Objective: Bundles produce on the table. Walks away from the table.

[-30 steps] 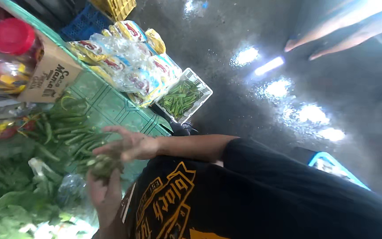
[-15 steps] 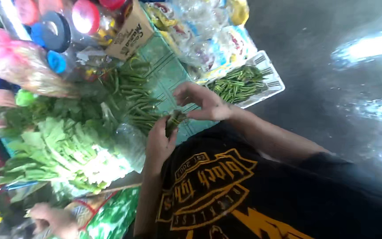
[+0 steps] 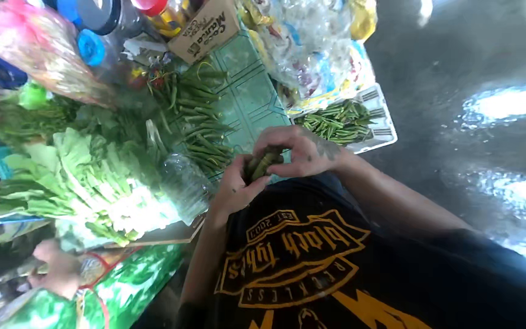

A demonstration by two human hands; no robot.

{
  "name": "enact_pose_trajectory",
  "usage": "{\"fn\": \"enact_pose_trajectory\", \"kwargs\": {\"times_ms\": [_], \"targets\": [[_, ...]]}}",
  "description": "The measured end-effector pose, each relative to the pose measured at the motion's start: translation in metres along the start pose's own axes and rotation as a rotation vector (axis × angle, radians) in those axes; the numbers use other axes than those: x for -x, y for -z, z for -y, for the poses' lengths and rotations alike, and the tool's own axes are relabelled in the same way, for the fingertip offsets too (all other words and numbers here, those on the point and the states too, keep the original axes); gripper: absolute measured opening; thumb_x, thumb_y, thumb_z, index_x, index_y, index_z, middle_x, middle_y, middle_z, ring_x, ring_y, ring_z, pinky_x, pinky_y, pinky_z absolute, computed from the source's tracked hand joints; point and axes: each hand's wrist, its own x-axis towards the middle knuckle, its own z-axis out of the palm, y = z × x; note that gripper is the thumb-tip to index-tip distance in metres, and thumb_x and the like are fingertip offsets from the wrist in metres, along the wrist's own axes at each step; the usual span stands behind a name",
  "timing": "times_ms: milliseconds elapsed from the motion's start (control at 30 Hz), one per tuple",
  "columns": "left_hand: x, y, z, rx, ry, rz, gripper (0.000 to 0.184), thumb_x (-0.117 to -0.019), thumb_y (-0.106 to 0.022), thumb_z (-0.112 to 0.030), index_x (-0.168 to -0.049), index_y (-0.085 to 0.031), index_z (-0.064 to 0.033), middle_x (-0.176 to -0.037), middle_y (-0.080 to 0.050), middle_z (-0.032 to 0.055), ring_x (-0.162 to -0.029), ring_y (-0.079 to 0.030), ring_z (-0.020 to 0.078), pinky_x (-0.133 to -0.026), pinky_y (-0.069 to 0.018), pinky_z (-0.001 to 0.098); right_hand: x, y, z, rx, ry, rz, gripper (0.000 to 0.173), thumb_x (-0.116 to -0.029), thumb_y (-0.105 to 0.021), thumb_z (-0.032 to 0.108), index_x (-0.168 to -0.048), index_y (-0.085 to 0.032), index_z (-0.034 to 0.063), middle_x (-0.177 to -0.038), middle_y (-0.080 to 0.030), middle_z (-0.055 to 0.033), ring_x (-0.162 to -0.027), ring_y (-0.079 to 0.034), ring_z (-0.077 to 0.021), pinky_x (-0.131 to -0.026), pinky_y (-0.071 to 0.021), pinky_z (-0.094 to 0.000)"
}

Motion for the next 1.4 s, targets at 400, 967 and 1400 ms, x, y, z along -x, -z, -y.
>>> {"fn": "enact_pose_trajectory", "kwargs": {"times_ms": [400,967,1400], "targets": [[-0.027,0.061,0.052,-0.580,0.238,-0.423,0.044,-0.1059,-0.055,-0.030,-0.138,-0.053,0.0002,-0.133,-0.059,0.0226,-0.115,-0.065,0.0326,-0.098,-0.0553,0.0509,0.118,0.115,-0.035,-0.100,-0.733,-0.240,0.036,-0.0774,-0.067,-0.001,-0.113,-0.066,0.0039,-0.093,-0.069,-0.0076,-0.068,-0.064,-0.0142,-0.057,-0.0570,-0.0306],[-0.076,0.141,0.067,-1.225,0.521,-0.233,0.049,-0.0897,-0.077,-0.038,-0.136,-0.064,-0.0252,-0.136,-0.061,0.0221,-0.132,-0.047,0.0518,-0.100,-0.0358,0.0790,-0.075,-0.075,-0.089,0.583,-0.537,0.238,0.045,-0.0936,-0.071,0.043,-0.128,-0.067,0.0142,-0.127,-0.066,-0.0139,-0.114,-0.066,-0.0340,-0.090,-0.0566,-0.0579],[-0.022,0.140,0.067,-0.159,0.131,-0.705,0.047,-0.0850,-0.083,-0.016,-0.126,-0.065,-0.0032,-0.122,-0.068,0.0141,-0.101,-0.070,0.0210,-0.089,-0.0609,0.0400,-0.103,-0.103,-0.108,0.545,-0.742,0.417,0.055,-0.0902,-0.074,0.032,-0.135,-0.057,0.0041,-0.124,-0.065,-0.0206,-0.114,-0.065,-0.0386,-0.093,-0.0541,-0.0602]]}}
